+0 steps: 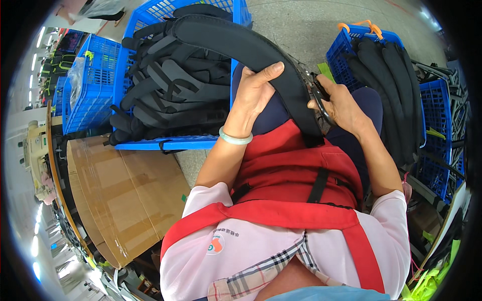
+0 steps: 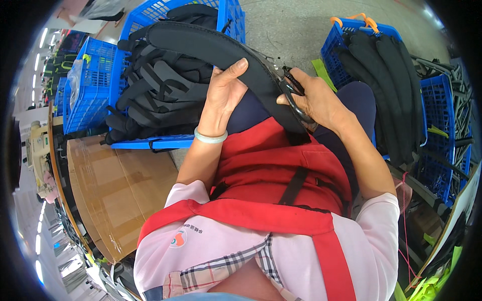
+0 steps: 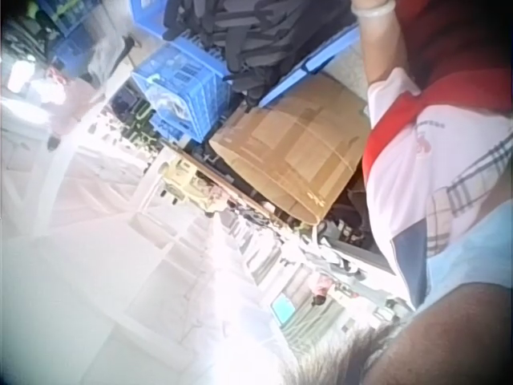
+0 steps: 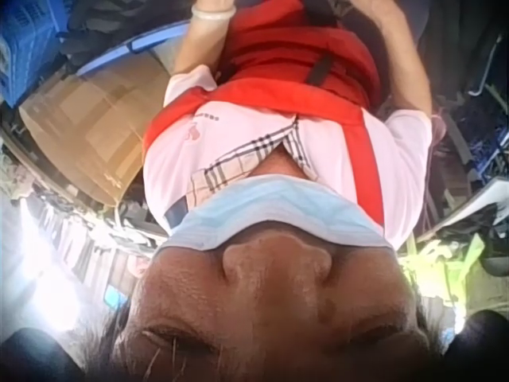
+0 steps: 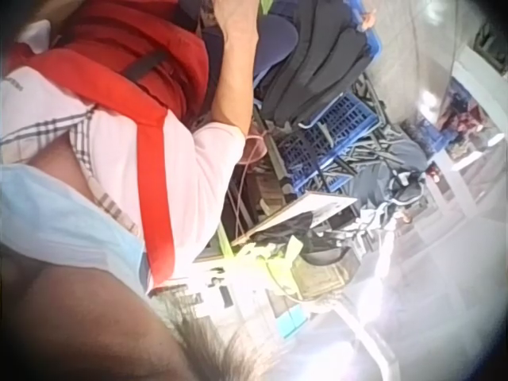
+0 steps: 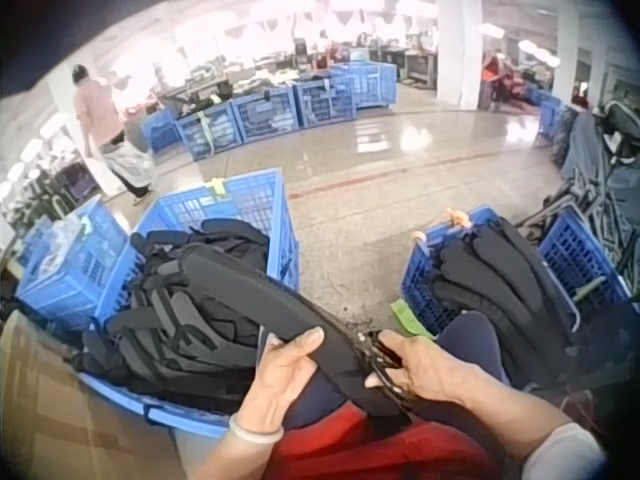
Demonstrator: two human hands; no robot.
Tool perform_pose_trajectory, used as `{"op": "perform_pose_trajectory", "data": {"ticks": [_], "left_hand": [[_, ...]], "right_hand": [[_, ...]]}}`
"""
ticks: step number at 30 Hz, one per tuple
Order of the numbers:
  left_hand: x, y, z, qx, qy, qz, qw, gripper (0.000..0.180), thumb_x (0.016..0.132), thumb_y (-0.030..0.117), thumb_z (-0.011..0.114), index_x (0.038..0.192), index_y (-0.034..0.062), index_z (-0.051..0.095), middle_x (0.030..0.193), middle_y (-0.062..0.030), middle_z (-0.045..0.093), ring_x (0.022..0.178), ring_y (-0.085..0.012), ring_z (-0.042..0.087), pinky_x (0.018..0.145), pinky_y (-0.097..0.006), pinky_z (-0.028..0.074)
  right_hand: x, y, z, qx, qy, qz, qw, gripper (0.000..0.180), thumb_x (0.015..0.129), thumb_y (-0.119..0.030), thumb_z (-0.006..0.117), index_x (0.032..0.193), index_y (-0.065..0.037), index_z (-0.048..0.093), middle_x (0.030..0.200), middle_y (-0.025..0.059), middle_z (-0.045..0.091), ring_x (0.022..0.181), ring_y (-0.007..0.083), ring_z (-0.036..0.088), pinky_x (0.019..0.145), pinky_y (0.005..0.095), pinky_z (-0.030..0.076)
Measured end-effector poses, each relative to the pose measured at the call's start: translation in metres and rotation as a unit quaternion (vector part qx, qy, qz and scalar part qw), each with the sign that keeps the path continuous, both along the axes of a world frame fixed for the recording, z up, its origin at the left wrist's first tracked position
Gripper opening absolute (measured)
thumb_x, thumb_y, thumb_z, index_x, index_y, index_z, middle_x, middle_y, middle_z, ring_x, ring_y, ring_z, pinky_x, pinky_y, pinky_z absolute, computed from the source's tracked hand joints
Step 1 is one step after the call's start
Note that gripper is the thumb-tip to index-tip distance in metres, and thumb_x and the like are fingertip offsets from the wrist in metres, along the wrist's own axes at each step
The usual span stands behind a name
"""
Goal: Trimming excess material from padded black fabric components using scissors.
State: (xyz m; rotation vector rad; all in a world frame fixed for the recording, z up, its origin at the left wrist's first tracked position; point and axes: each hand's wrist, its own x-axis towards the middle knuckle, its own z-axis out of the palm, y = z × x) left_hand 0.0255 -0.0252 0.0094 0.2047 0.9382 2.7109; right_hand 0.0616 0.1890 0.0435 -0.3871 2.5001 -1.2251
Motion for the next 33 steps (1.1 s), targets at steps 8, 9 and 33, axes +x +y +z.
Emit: {"op": "perform_pose_trajectory", "data": {"ticks": [8,9,33], "left_hand": [[-0.008,0.019,-0.004,-0.079,0.064,0.021,0.995,0.02,0.079,-0.005,0.07,0.098,0.0008,0.067,0.093,-0.0048,0.068,0.085,-0.0149,0.065,0.079,-0.03,0.052],[-0.011,0.026,-0.006,-0.113,0.073,0.016,0.991,0.02,0.078,-0.003,0.073,0.097,0.0019,0.067,0.092,-0.0028,0.068,0.084,-0.0125,0.063,0.078,-0.028,0.051],[-0.022,0.063,-0.013,0.066,-0.112,-0.151,0.98,0.022,0.097,0.015,0.054,0.112,0.0007,0.06,0.113,-0.013,0.064,0.105,-0.0234,0.062,0.093,-0.037,0.05]], "right_hand": [[-0.012,0.007,-0.011,-0.038,0.084,-0.04,0.995,0.046,0.083,-0.037,0.073,0.096,0.0,0.049,0.073,0.0043,0.039,0.072,0.0114,0.035,0.061,0.0288,0.038],[-0.015,0.012,-0.015,-0.05,0.105,-0.069,0.991,0.046,0.08,-0.035,0.076,0.094,0.001,0.05,0.069,0.011,0.046,0.067,0.0169,0.039,0.061,0.0325,0.04],[0.003,0.036,0.024,-0.492,0.148,-0.419,0.748,0.007,0.091,-0.015,0.064,0.091,-0.01,0.059,0.08,-0.0008,0.062,0.059,0.0068,0.056,0.05,0.0193,0.043]]}}
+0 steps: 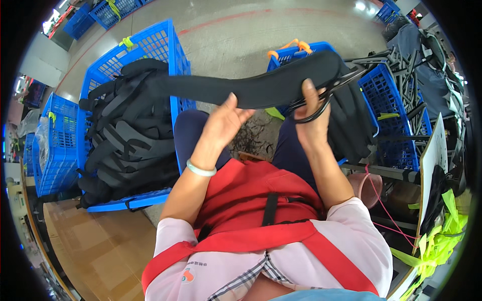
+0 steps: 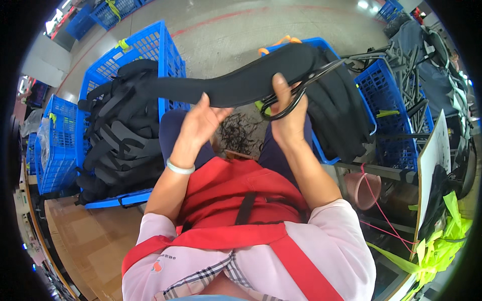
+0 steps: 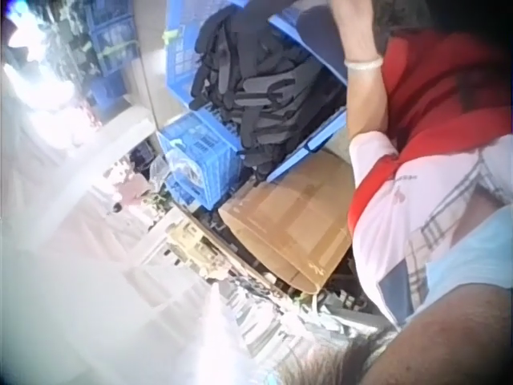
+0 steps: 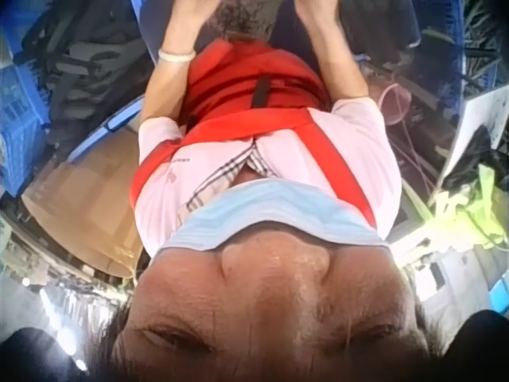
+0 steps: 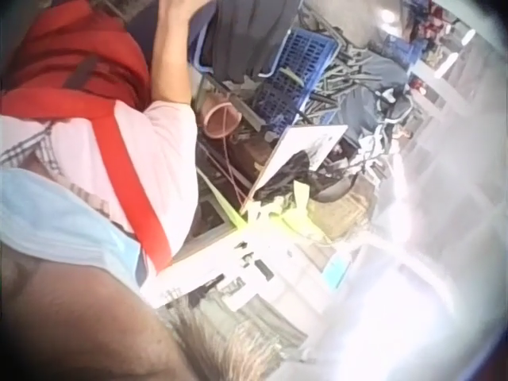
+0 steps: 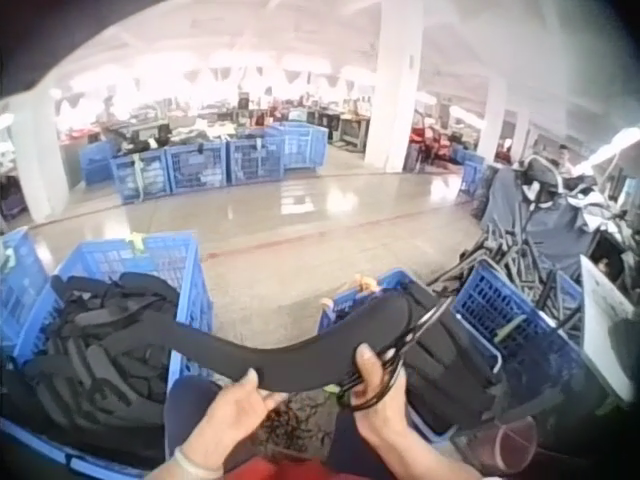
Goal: Trimming excess material from padded black fabric components using scissors.
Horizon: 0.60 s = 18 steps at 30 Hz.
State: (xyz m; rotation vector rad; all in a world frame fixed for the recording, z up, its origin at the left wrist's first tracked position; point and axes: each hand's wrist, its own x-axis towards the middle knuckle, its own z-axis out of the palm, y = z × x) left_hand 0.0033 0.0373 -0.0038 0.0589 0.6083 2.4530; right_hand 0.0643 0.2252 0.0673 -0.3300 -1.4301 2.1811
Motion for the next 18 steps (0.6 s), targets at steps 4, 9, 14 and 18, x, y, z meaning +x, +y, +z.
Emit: {"op": "perform_pose_trajectory", "data": {"ticks": [4,9,14,18], "left_hand": [[-0.017,-0.025,0.004,-0.034,0.041,0.163,0.985,0.025,0.086,-0.004,0.064,0.109,0.0068,0.061,0.107,-0.0072,0.065,0.102,-0.0228,0.063,0.093,-0.041,0.052],[-0.018,-0.06,-0.006,-0.096,0.097,0.188,0.973,0.02,0.085,-0.006,0.064,0.099,0.0097,0.067,0.099,-0.0052,0.067,0.096,-0.0186,0.065,0.088,-0.035,0.052],[-0.019,-0.062,-0.003,-0.096,0.109,0.199,0.969,0.021,0.085,-0.007,0.064,0.095,0.0106,0.069,0.097,-0.004,0.068,0.094,-0.0152,0.064,0.089,-0.032,0.05],[-0.02,-0.058,-0.002,-0.089,0.096,0.213,0.968,0.022,0.084,-0.008,0.065,0.099,0.0092,0.068,0.101,-0.0034,0.067,0.096,-0.015,0.063,0.092,-0.031,0.049]], "right_hand": [[0.012,-0.004,-0.046,0.009,-0.073,0.027,0.997,0.024,0.089,-0.025,0.069,0.095,-0.006,0.057,0.075,0.0018,0.063,0.06,0.0075,0.057,0.047,0.0186,0.032],[0.005,0.014,-0.03,0.117,-0.103,0.029,0.987,0.023,0.086,-0.023,0.073,0.094,-0.006,0.059,0.075,0.0,0.062,0.063,0.0052,0.053,0.054,0.0201,0.036],[0.01,0.016,-0.053,0.144,-0.095,0.062,0.983,0.02,0.083,-0.018,0.076,0.089,-0.008,0.059,0.072,-0.0008,0.061,0.065,0.0059,0.055,0.054,0.0214,0.035],[0.013,0.006,-0.067,0.144,-0.101,0.1,0.979,0.017,0.083,-0.011,0.075,0.09,-0.005,0.06,0.079,-0.0001,0.062,0.07,0.0075,0.059,0.063,0.0223,0.046]]}}
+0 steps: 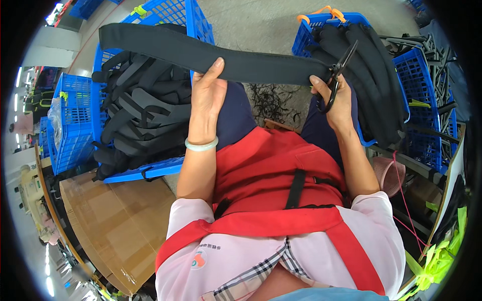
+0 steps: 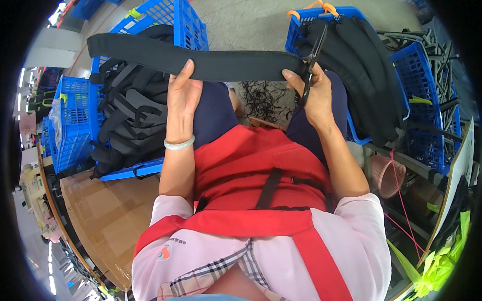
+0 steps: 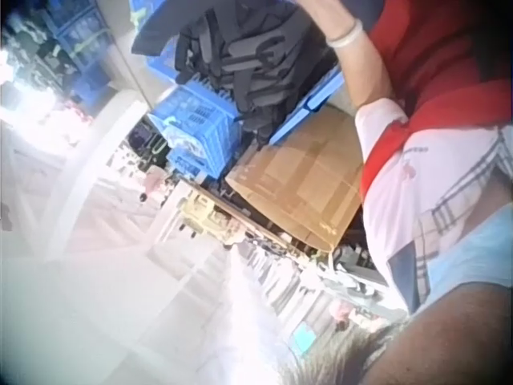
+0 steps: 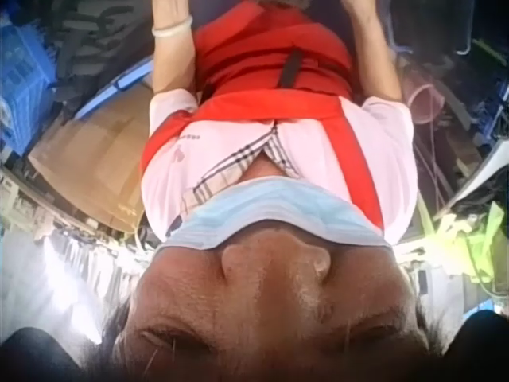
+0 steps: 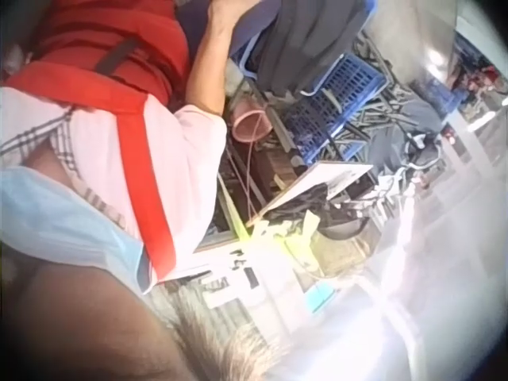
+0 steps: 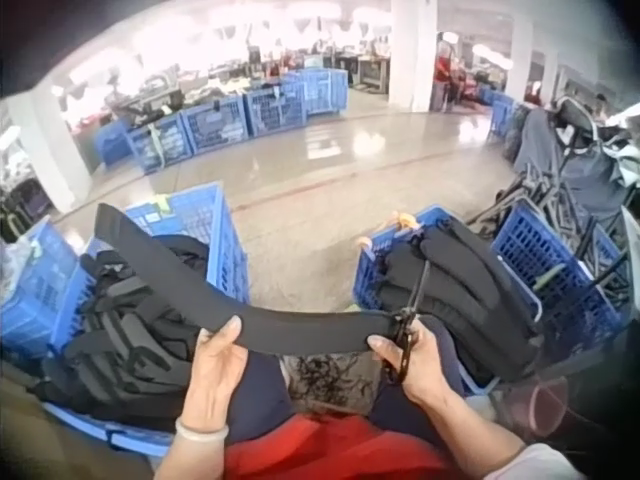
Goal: Trimming excess material from padded black fabric components using scissors.
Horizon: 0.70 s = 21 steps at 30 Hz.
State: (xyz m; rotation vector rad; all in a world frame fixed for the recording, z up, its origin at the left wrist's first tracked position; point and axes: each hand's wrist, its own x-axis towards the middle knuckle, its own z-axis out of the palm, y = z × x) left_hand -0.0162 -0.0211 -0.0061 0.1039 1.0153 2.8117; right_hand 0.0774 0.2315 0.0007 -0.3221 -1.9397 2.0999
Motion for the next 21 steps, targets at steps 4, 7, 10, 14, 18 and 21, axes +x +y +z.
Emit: {"op": "perform_pose_trajectory", "data": {"ticks": [4,7,10,14,18,21], "left_hand": [[0.01,0.012,0.002,-0.014,0.011,0.015,1.0,0.024,0.086,-0.006,0.063,0.107,0.0063,0.063,0.105,-0.005,0.065,0.102,-0.0199,0.061,0.097,-0.038,0.046],[0.021,0.025,0.006,-0.021,0.022,0.003,1.0,0.022,0.084,-0.005,0.067,0.102,0.007,0.065,0.102,-0.0037,0.065,0.098,-0.0167,0.062,0.092,-0.033,0.047],[0.031,0.024,0.015,-0.022,0.006,0.001,1.0,0.02,0.082,-0.005,0.069,0.096,0.0076,0.067,0.097,-0.0023,0.067,0.092,-0.0139,0.063,0.086,-0.03,0.049],[0.039,0.02,0.01,-0.059,-0.007,0.011,0.998,0.018,0.08,-0.005,0.071,0.094,0.0056,0.067,0.09,-0.003,0.068,0.083,-0.0139,0.064,0.078,-0.029,0.051],[0.041,0.017,0.008,-0.103,0.032,-0.03,0.994,0.015,0.079,-0.005,0.072,0.091,0.0032,0.068,0.086,-0.0056,0.068,0.077,-0.0142,0.065,0.07,-0.026,0.051],[0.035,0.011,0.003,-0.097,0.036,-0.108,0.989,0.016,0.081,-0.004,0.07,0.094,0.0061,0.067,0.09,-0.0043,0.067,0.081,-0.0153,0.064,0.073,-0.029,0.052]], "right_hand": [[-0.008,-0.046,0.018,-0.075,-0.034,0.017,0.996,0.02,0.083,-0.008,0.073,0.096,-0.001,0.059,0.088,0.0043,0.064,0.074,0.0096,0.062,0.07,0.0236,0.054],[-0.018,-0.076,0.011,-0.11,0.0,0.067,0.992,0.023,0.083,-0.01,0.074,0.098,-0.001,0.059,0.084,0.003,0.064,0.073,0.0088,0.061,0.067,0.0224,0.053],[-0.018,-0.094,0.009,-0.127,0.0,0.103,0.987,0.024,0.083,-0.011,0.075,0.099,-0.002,0.059,0.081,0.0015,0.063,0.071,0.0082,0.06,0.064,0.0219,0.051],[-0.011,-0.1,0.004,-0.104,-0.014,0.153,0.983,0.026,0.084,-0.012,0.075,0.102,-0.002,0.059,0.08,0.0018,0.064,0.07,0.0079,0.06,0.063,0.0217,0.049],[-0.008,-0.093,0.009,-0.083,-0.046,0.187,0.978,0.026,0.085,-0.012,0.073,0.104,-0.001,0.059,0.081,0.0028,0.064,0.071,0.008,0.06,0.065,0.0221,0.049],[-0.01,-0.099,0.009,-0.094,-0.034,0.181,0.978,0.026,0.086,-0.012,0.072,0.104,0.0,0.058,0.082,0.0039,0.064,0.071,0.0084,0.06,0.065,0.0222,0.049]]}}
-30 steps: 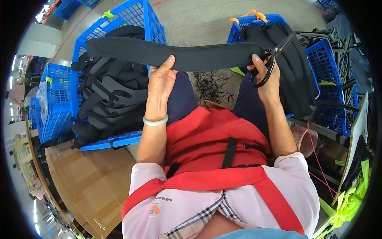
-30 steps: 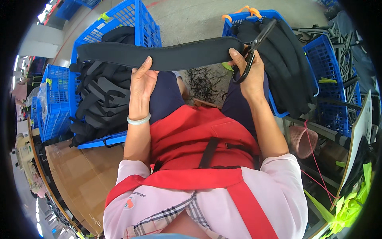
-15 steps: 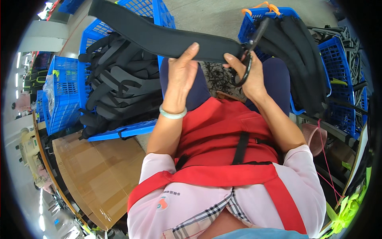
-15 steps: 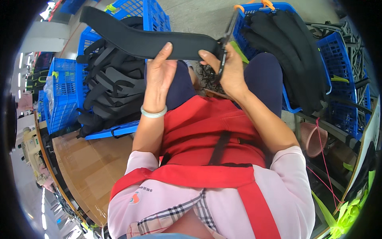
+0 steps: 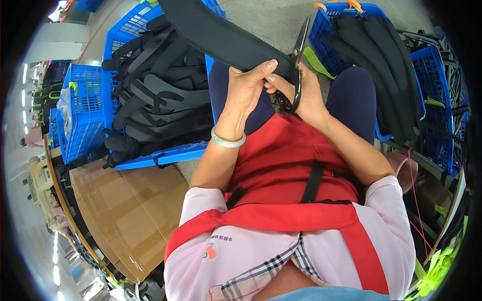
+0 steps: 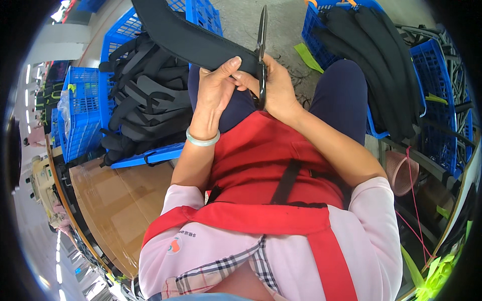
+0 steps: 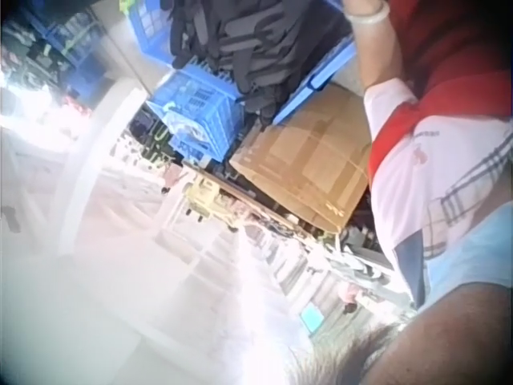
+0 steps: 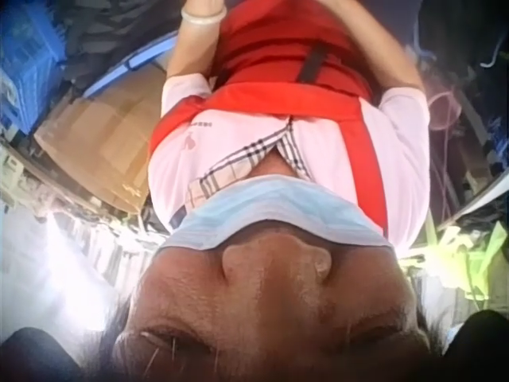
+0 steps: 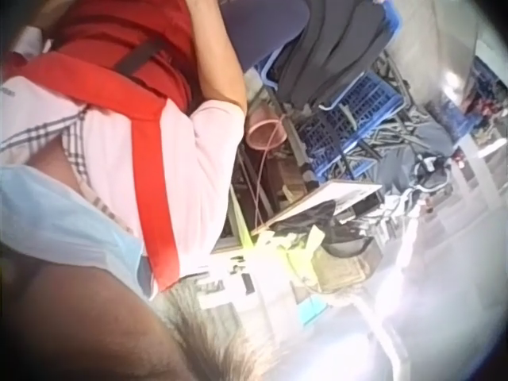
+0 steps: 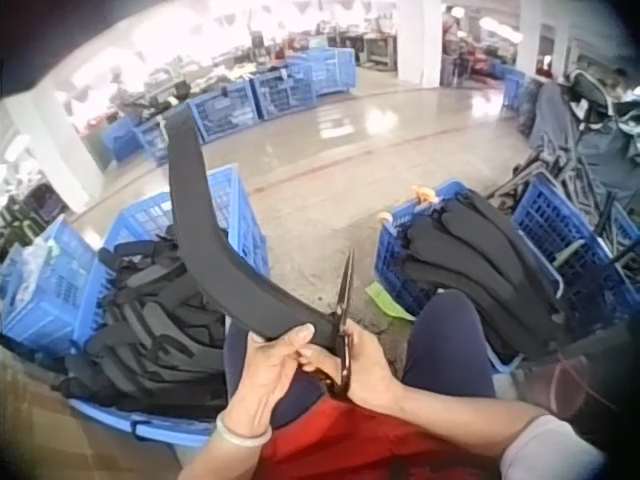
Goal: Trimming excess material from padded black fabric components using scissors.
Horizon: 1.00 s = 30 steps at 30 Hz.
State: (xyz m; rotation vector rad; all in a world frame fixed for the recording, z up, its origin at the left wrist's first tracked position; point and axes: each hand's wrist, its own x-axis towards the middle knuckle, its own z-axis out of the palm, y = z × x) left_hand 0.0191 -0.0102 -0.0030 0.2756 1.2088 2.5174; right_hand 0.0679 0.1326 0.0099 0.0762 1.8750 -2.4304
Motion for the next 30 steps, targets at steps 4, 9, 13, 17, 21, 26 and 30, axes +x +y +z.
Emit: {"op": "perform_pose_trajectory", "data": {"ticks": [4,9,13,17,21,26,30], "left_hand": [[0.001,0.0,-0.001,0.046,-0.046,-0.002,0.998,0.017,0.079,-0.007,0.071,0.091,0.004,0.068,0.089,-0.0052,0.068,0.08,-0.0151,0.065,0.073,-0.027,0.053],[0.001,-0.008,-0.001,0.069,-0.045,0.067,0.994,0.021,0.079,-0.01,0.069,0.093,0.0054,0.069,0.091,-0.0046,0.069,0.084,-0.0157,0.067,0.079,-0.029,0.054],[0.002,-0.016,-0.007,0.065,-0.024,0.024,0.997,0.026,0.08,-0.01,0.067,0.101,0.006,0.067,0.099,-0.0048,0.068,0.095,-0.0178,0.065,0.091,-0.035,0.051],[0.002,-0.012,-0.008,0.06,-0.043,0.017,0.997,0.023,0.079,-0.012,0.068,0.093,0.0059,0.07,0.093,-0.0047,0.07,0.087,-0.0149,0.067,0.081,-0.029,0.054],[0.004,-0.009,-0.006,0.051,-0.044,0.016,0.998,0.023,0.078,-0.012,0.068,0.093,0.0062,0.07,0.092,-0.0045,0.07,0.086,-0.0149,0.067,0.081,-0.029,0.054],[0.007,-0.009,-0.005,0.037,-0.046,0.011,0.998,0.022,0.078,-0.012,0.068,0.093,0.0052,0.069,0.09,-0.005,0.069,0.085,-0.0153,0.067,0.08,-0.029,0.055],[0.008,-0.011,-0.004,0.03,-0.051,0.005,0.998,0.021,0.079,-0.012,0.068,0.093,0.0045,0.069,0.09,-0.0052,0.069,0.084,-0.0154,0.067,0.079,-0.028,0.055]], "right_hand": [[0.001,0.01,0.019,0.058,-0.037,0.045,0.997,0.025,0.088,-0.016,0.07,0.1,0.0,0.055,0.078,0.0035,0.062,0.067,0.0081,0.058,0.06,0.0221,0.046],[0.018,0.067,0.011,0.298,0.033,0.099,0.949,0.051,0.08,-0.025,0.076,0.119,-0.002,0.051,0.085,0.0007,0.054,0.078,0.0099,0.049,0.072,0.0231,0.042],[0.034,0.083,0.028,0.341,-0.018,0.163,0.926,0.066,0.072,-0.036,0.081,0.118,-0.001,0.049,0.082,0.0032,0.049,0.077,0.0134,0.045,0.072,0.0259,0.04],[0.043,0.088,0.033,0.409,-0.013,0.176,0.895,0.071,0.07,-0.042,0.082,0.116,-0.001,0.048,0.083,0.0116,0.053,0.067,0.0245,0.047,0.065,0.0354,0.044],[0.041,0.089,0.034,0.408,-0.01,0.215,0.887,0.066,0.071,-0.042,0.082,0.11,-0.001,0.048,0.074,0.0101,0.05,0.061,0.0234,0.046,0.061,0.0362,0.042],[0.04,0.088,0.028,0.386,0.021,0.213,0.897,0.061,0.073,-0.04,0.081,0.102,-0.001,0.045,0.068,0.011,0.047,0.061,0.024,0.045,0.06,0.0363,0.042],[0.04,0.089,0.03,0.379,-0.008,0.249,0.891,0.059,0.074,-0.04,0.08,0.099,0.0,0.044,0.069,0.0122,0.048,0.061,0.025,0.042,0.06,0.0367,0.042]]}}
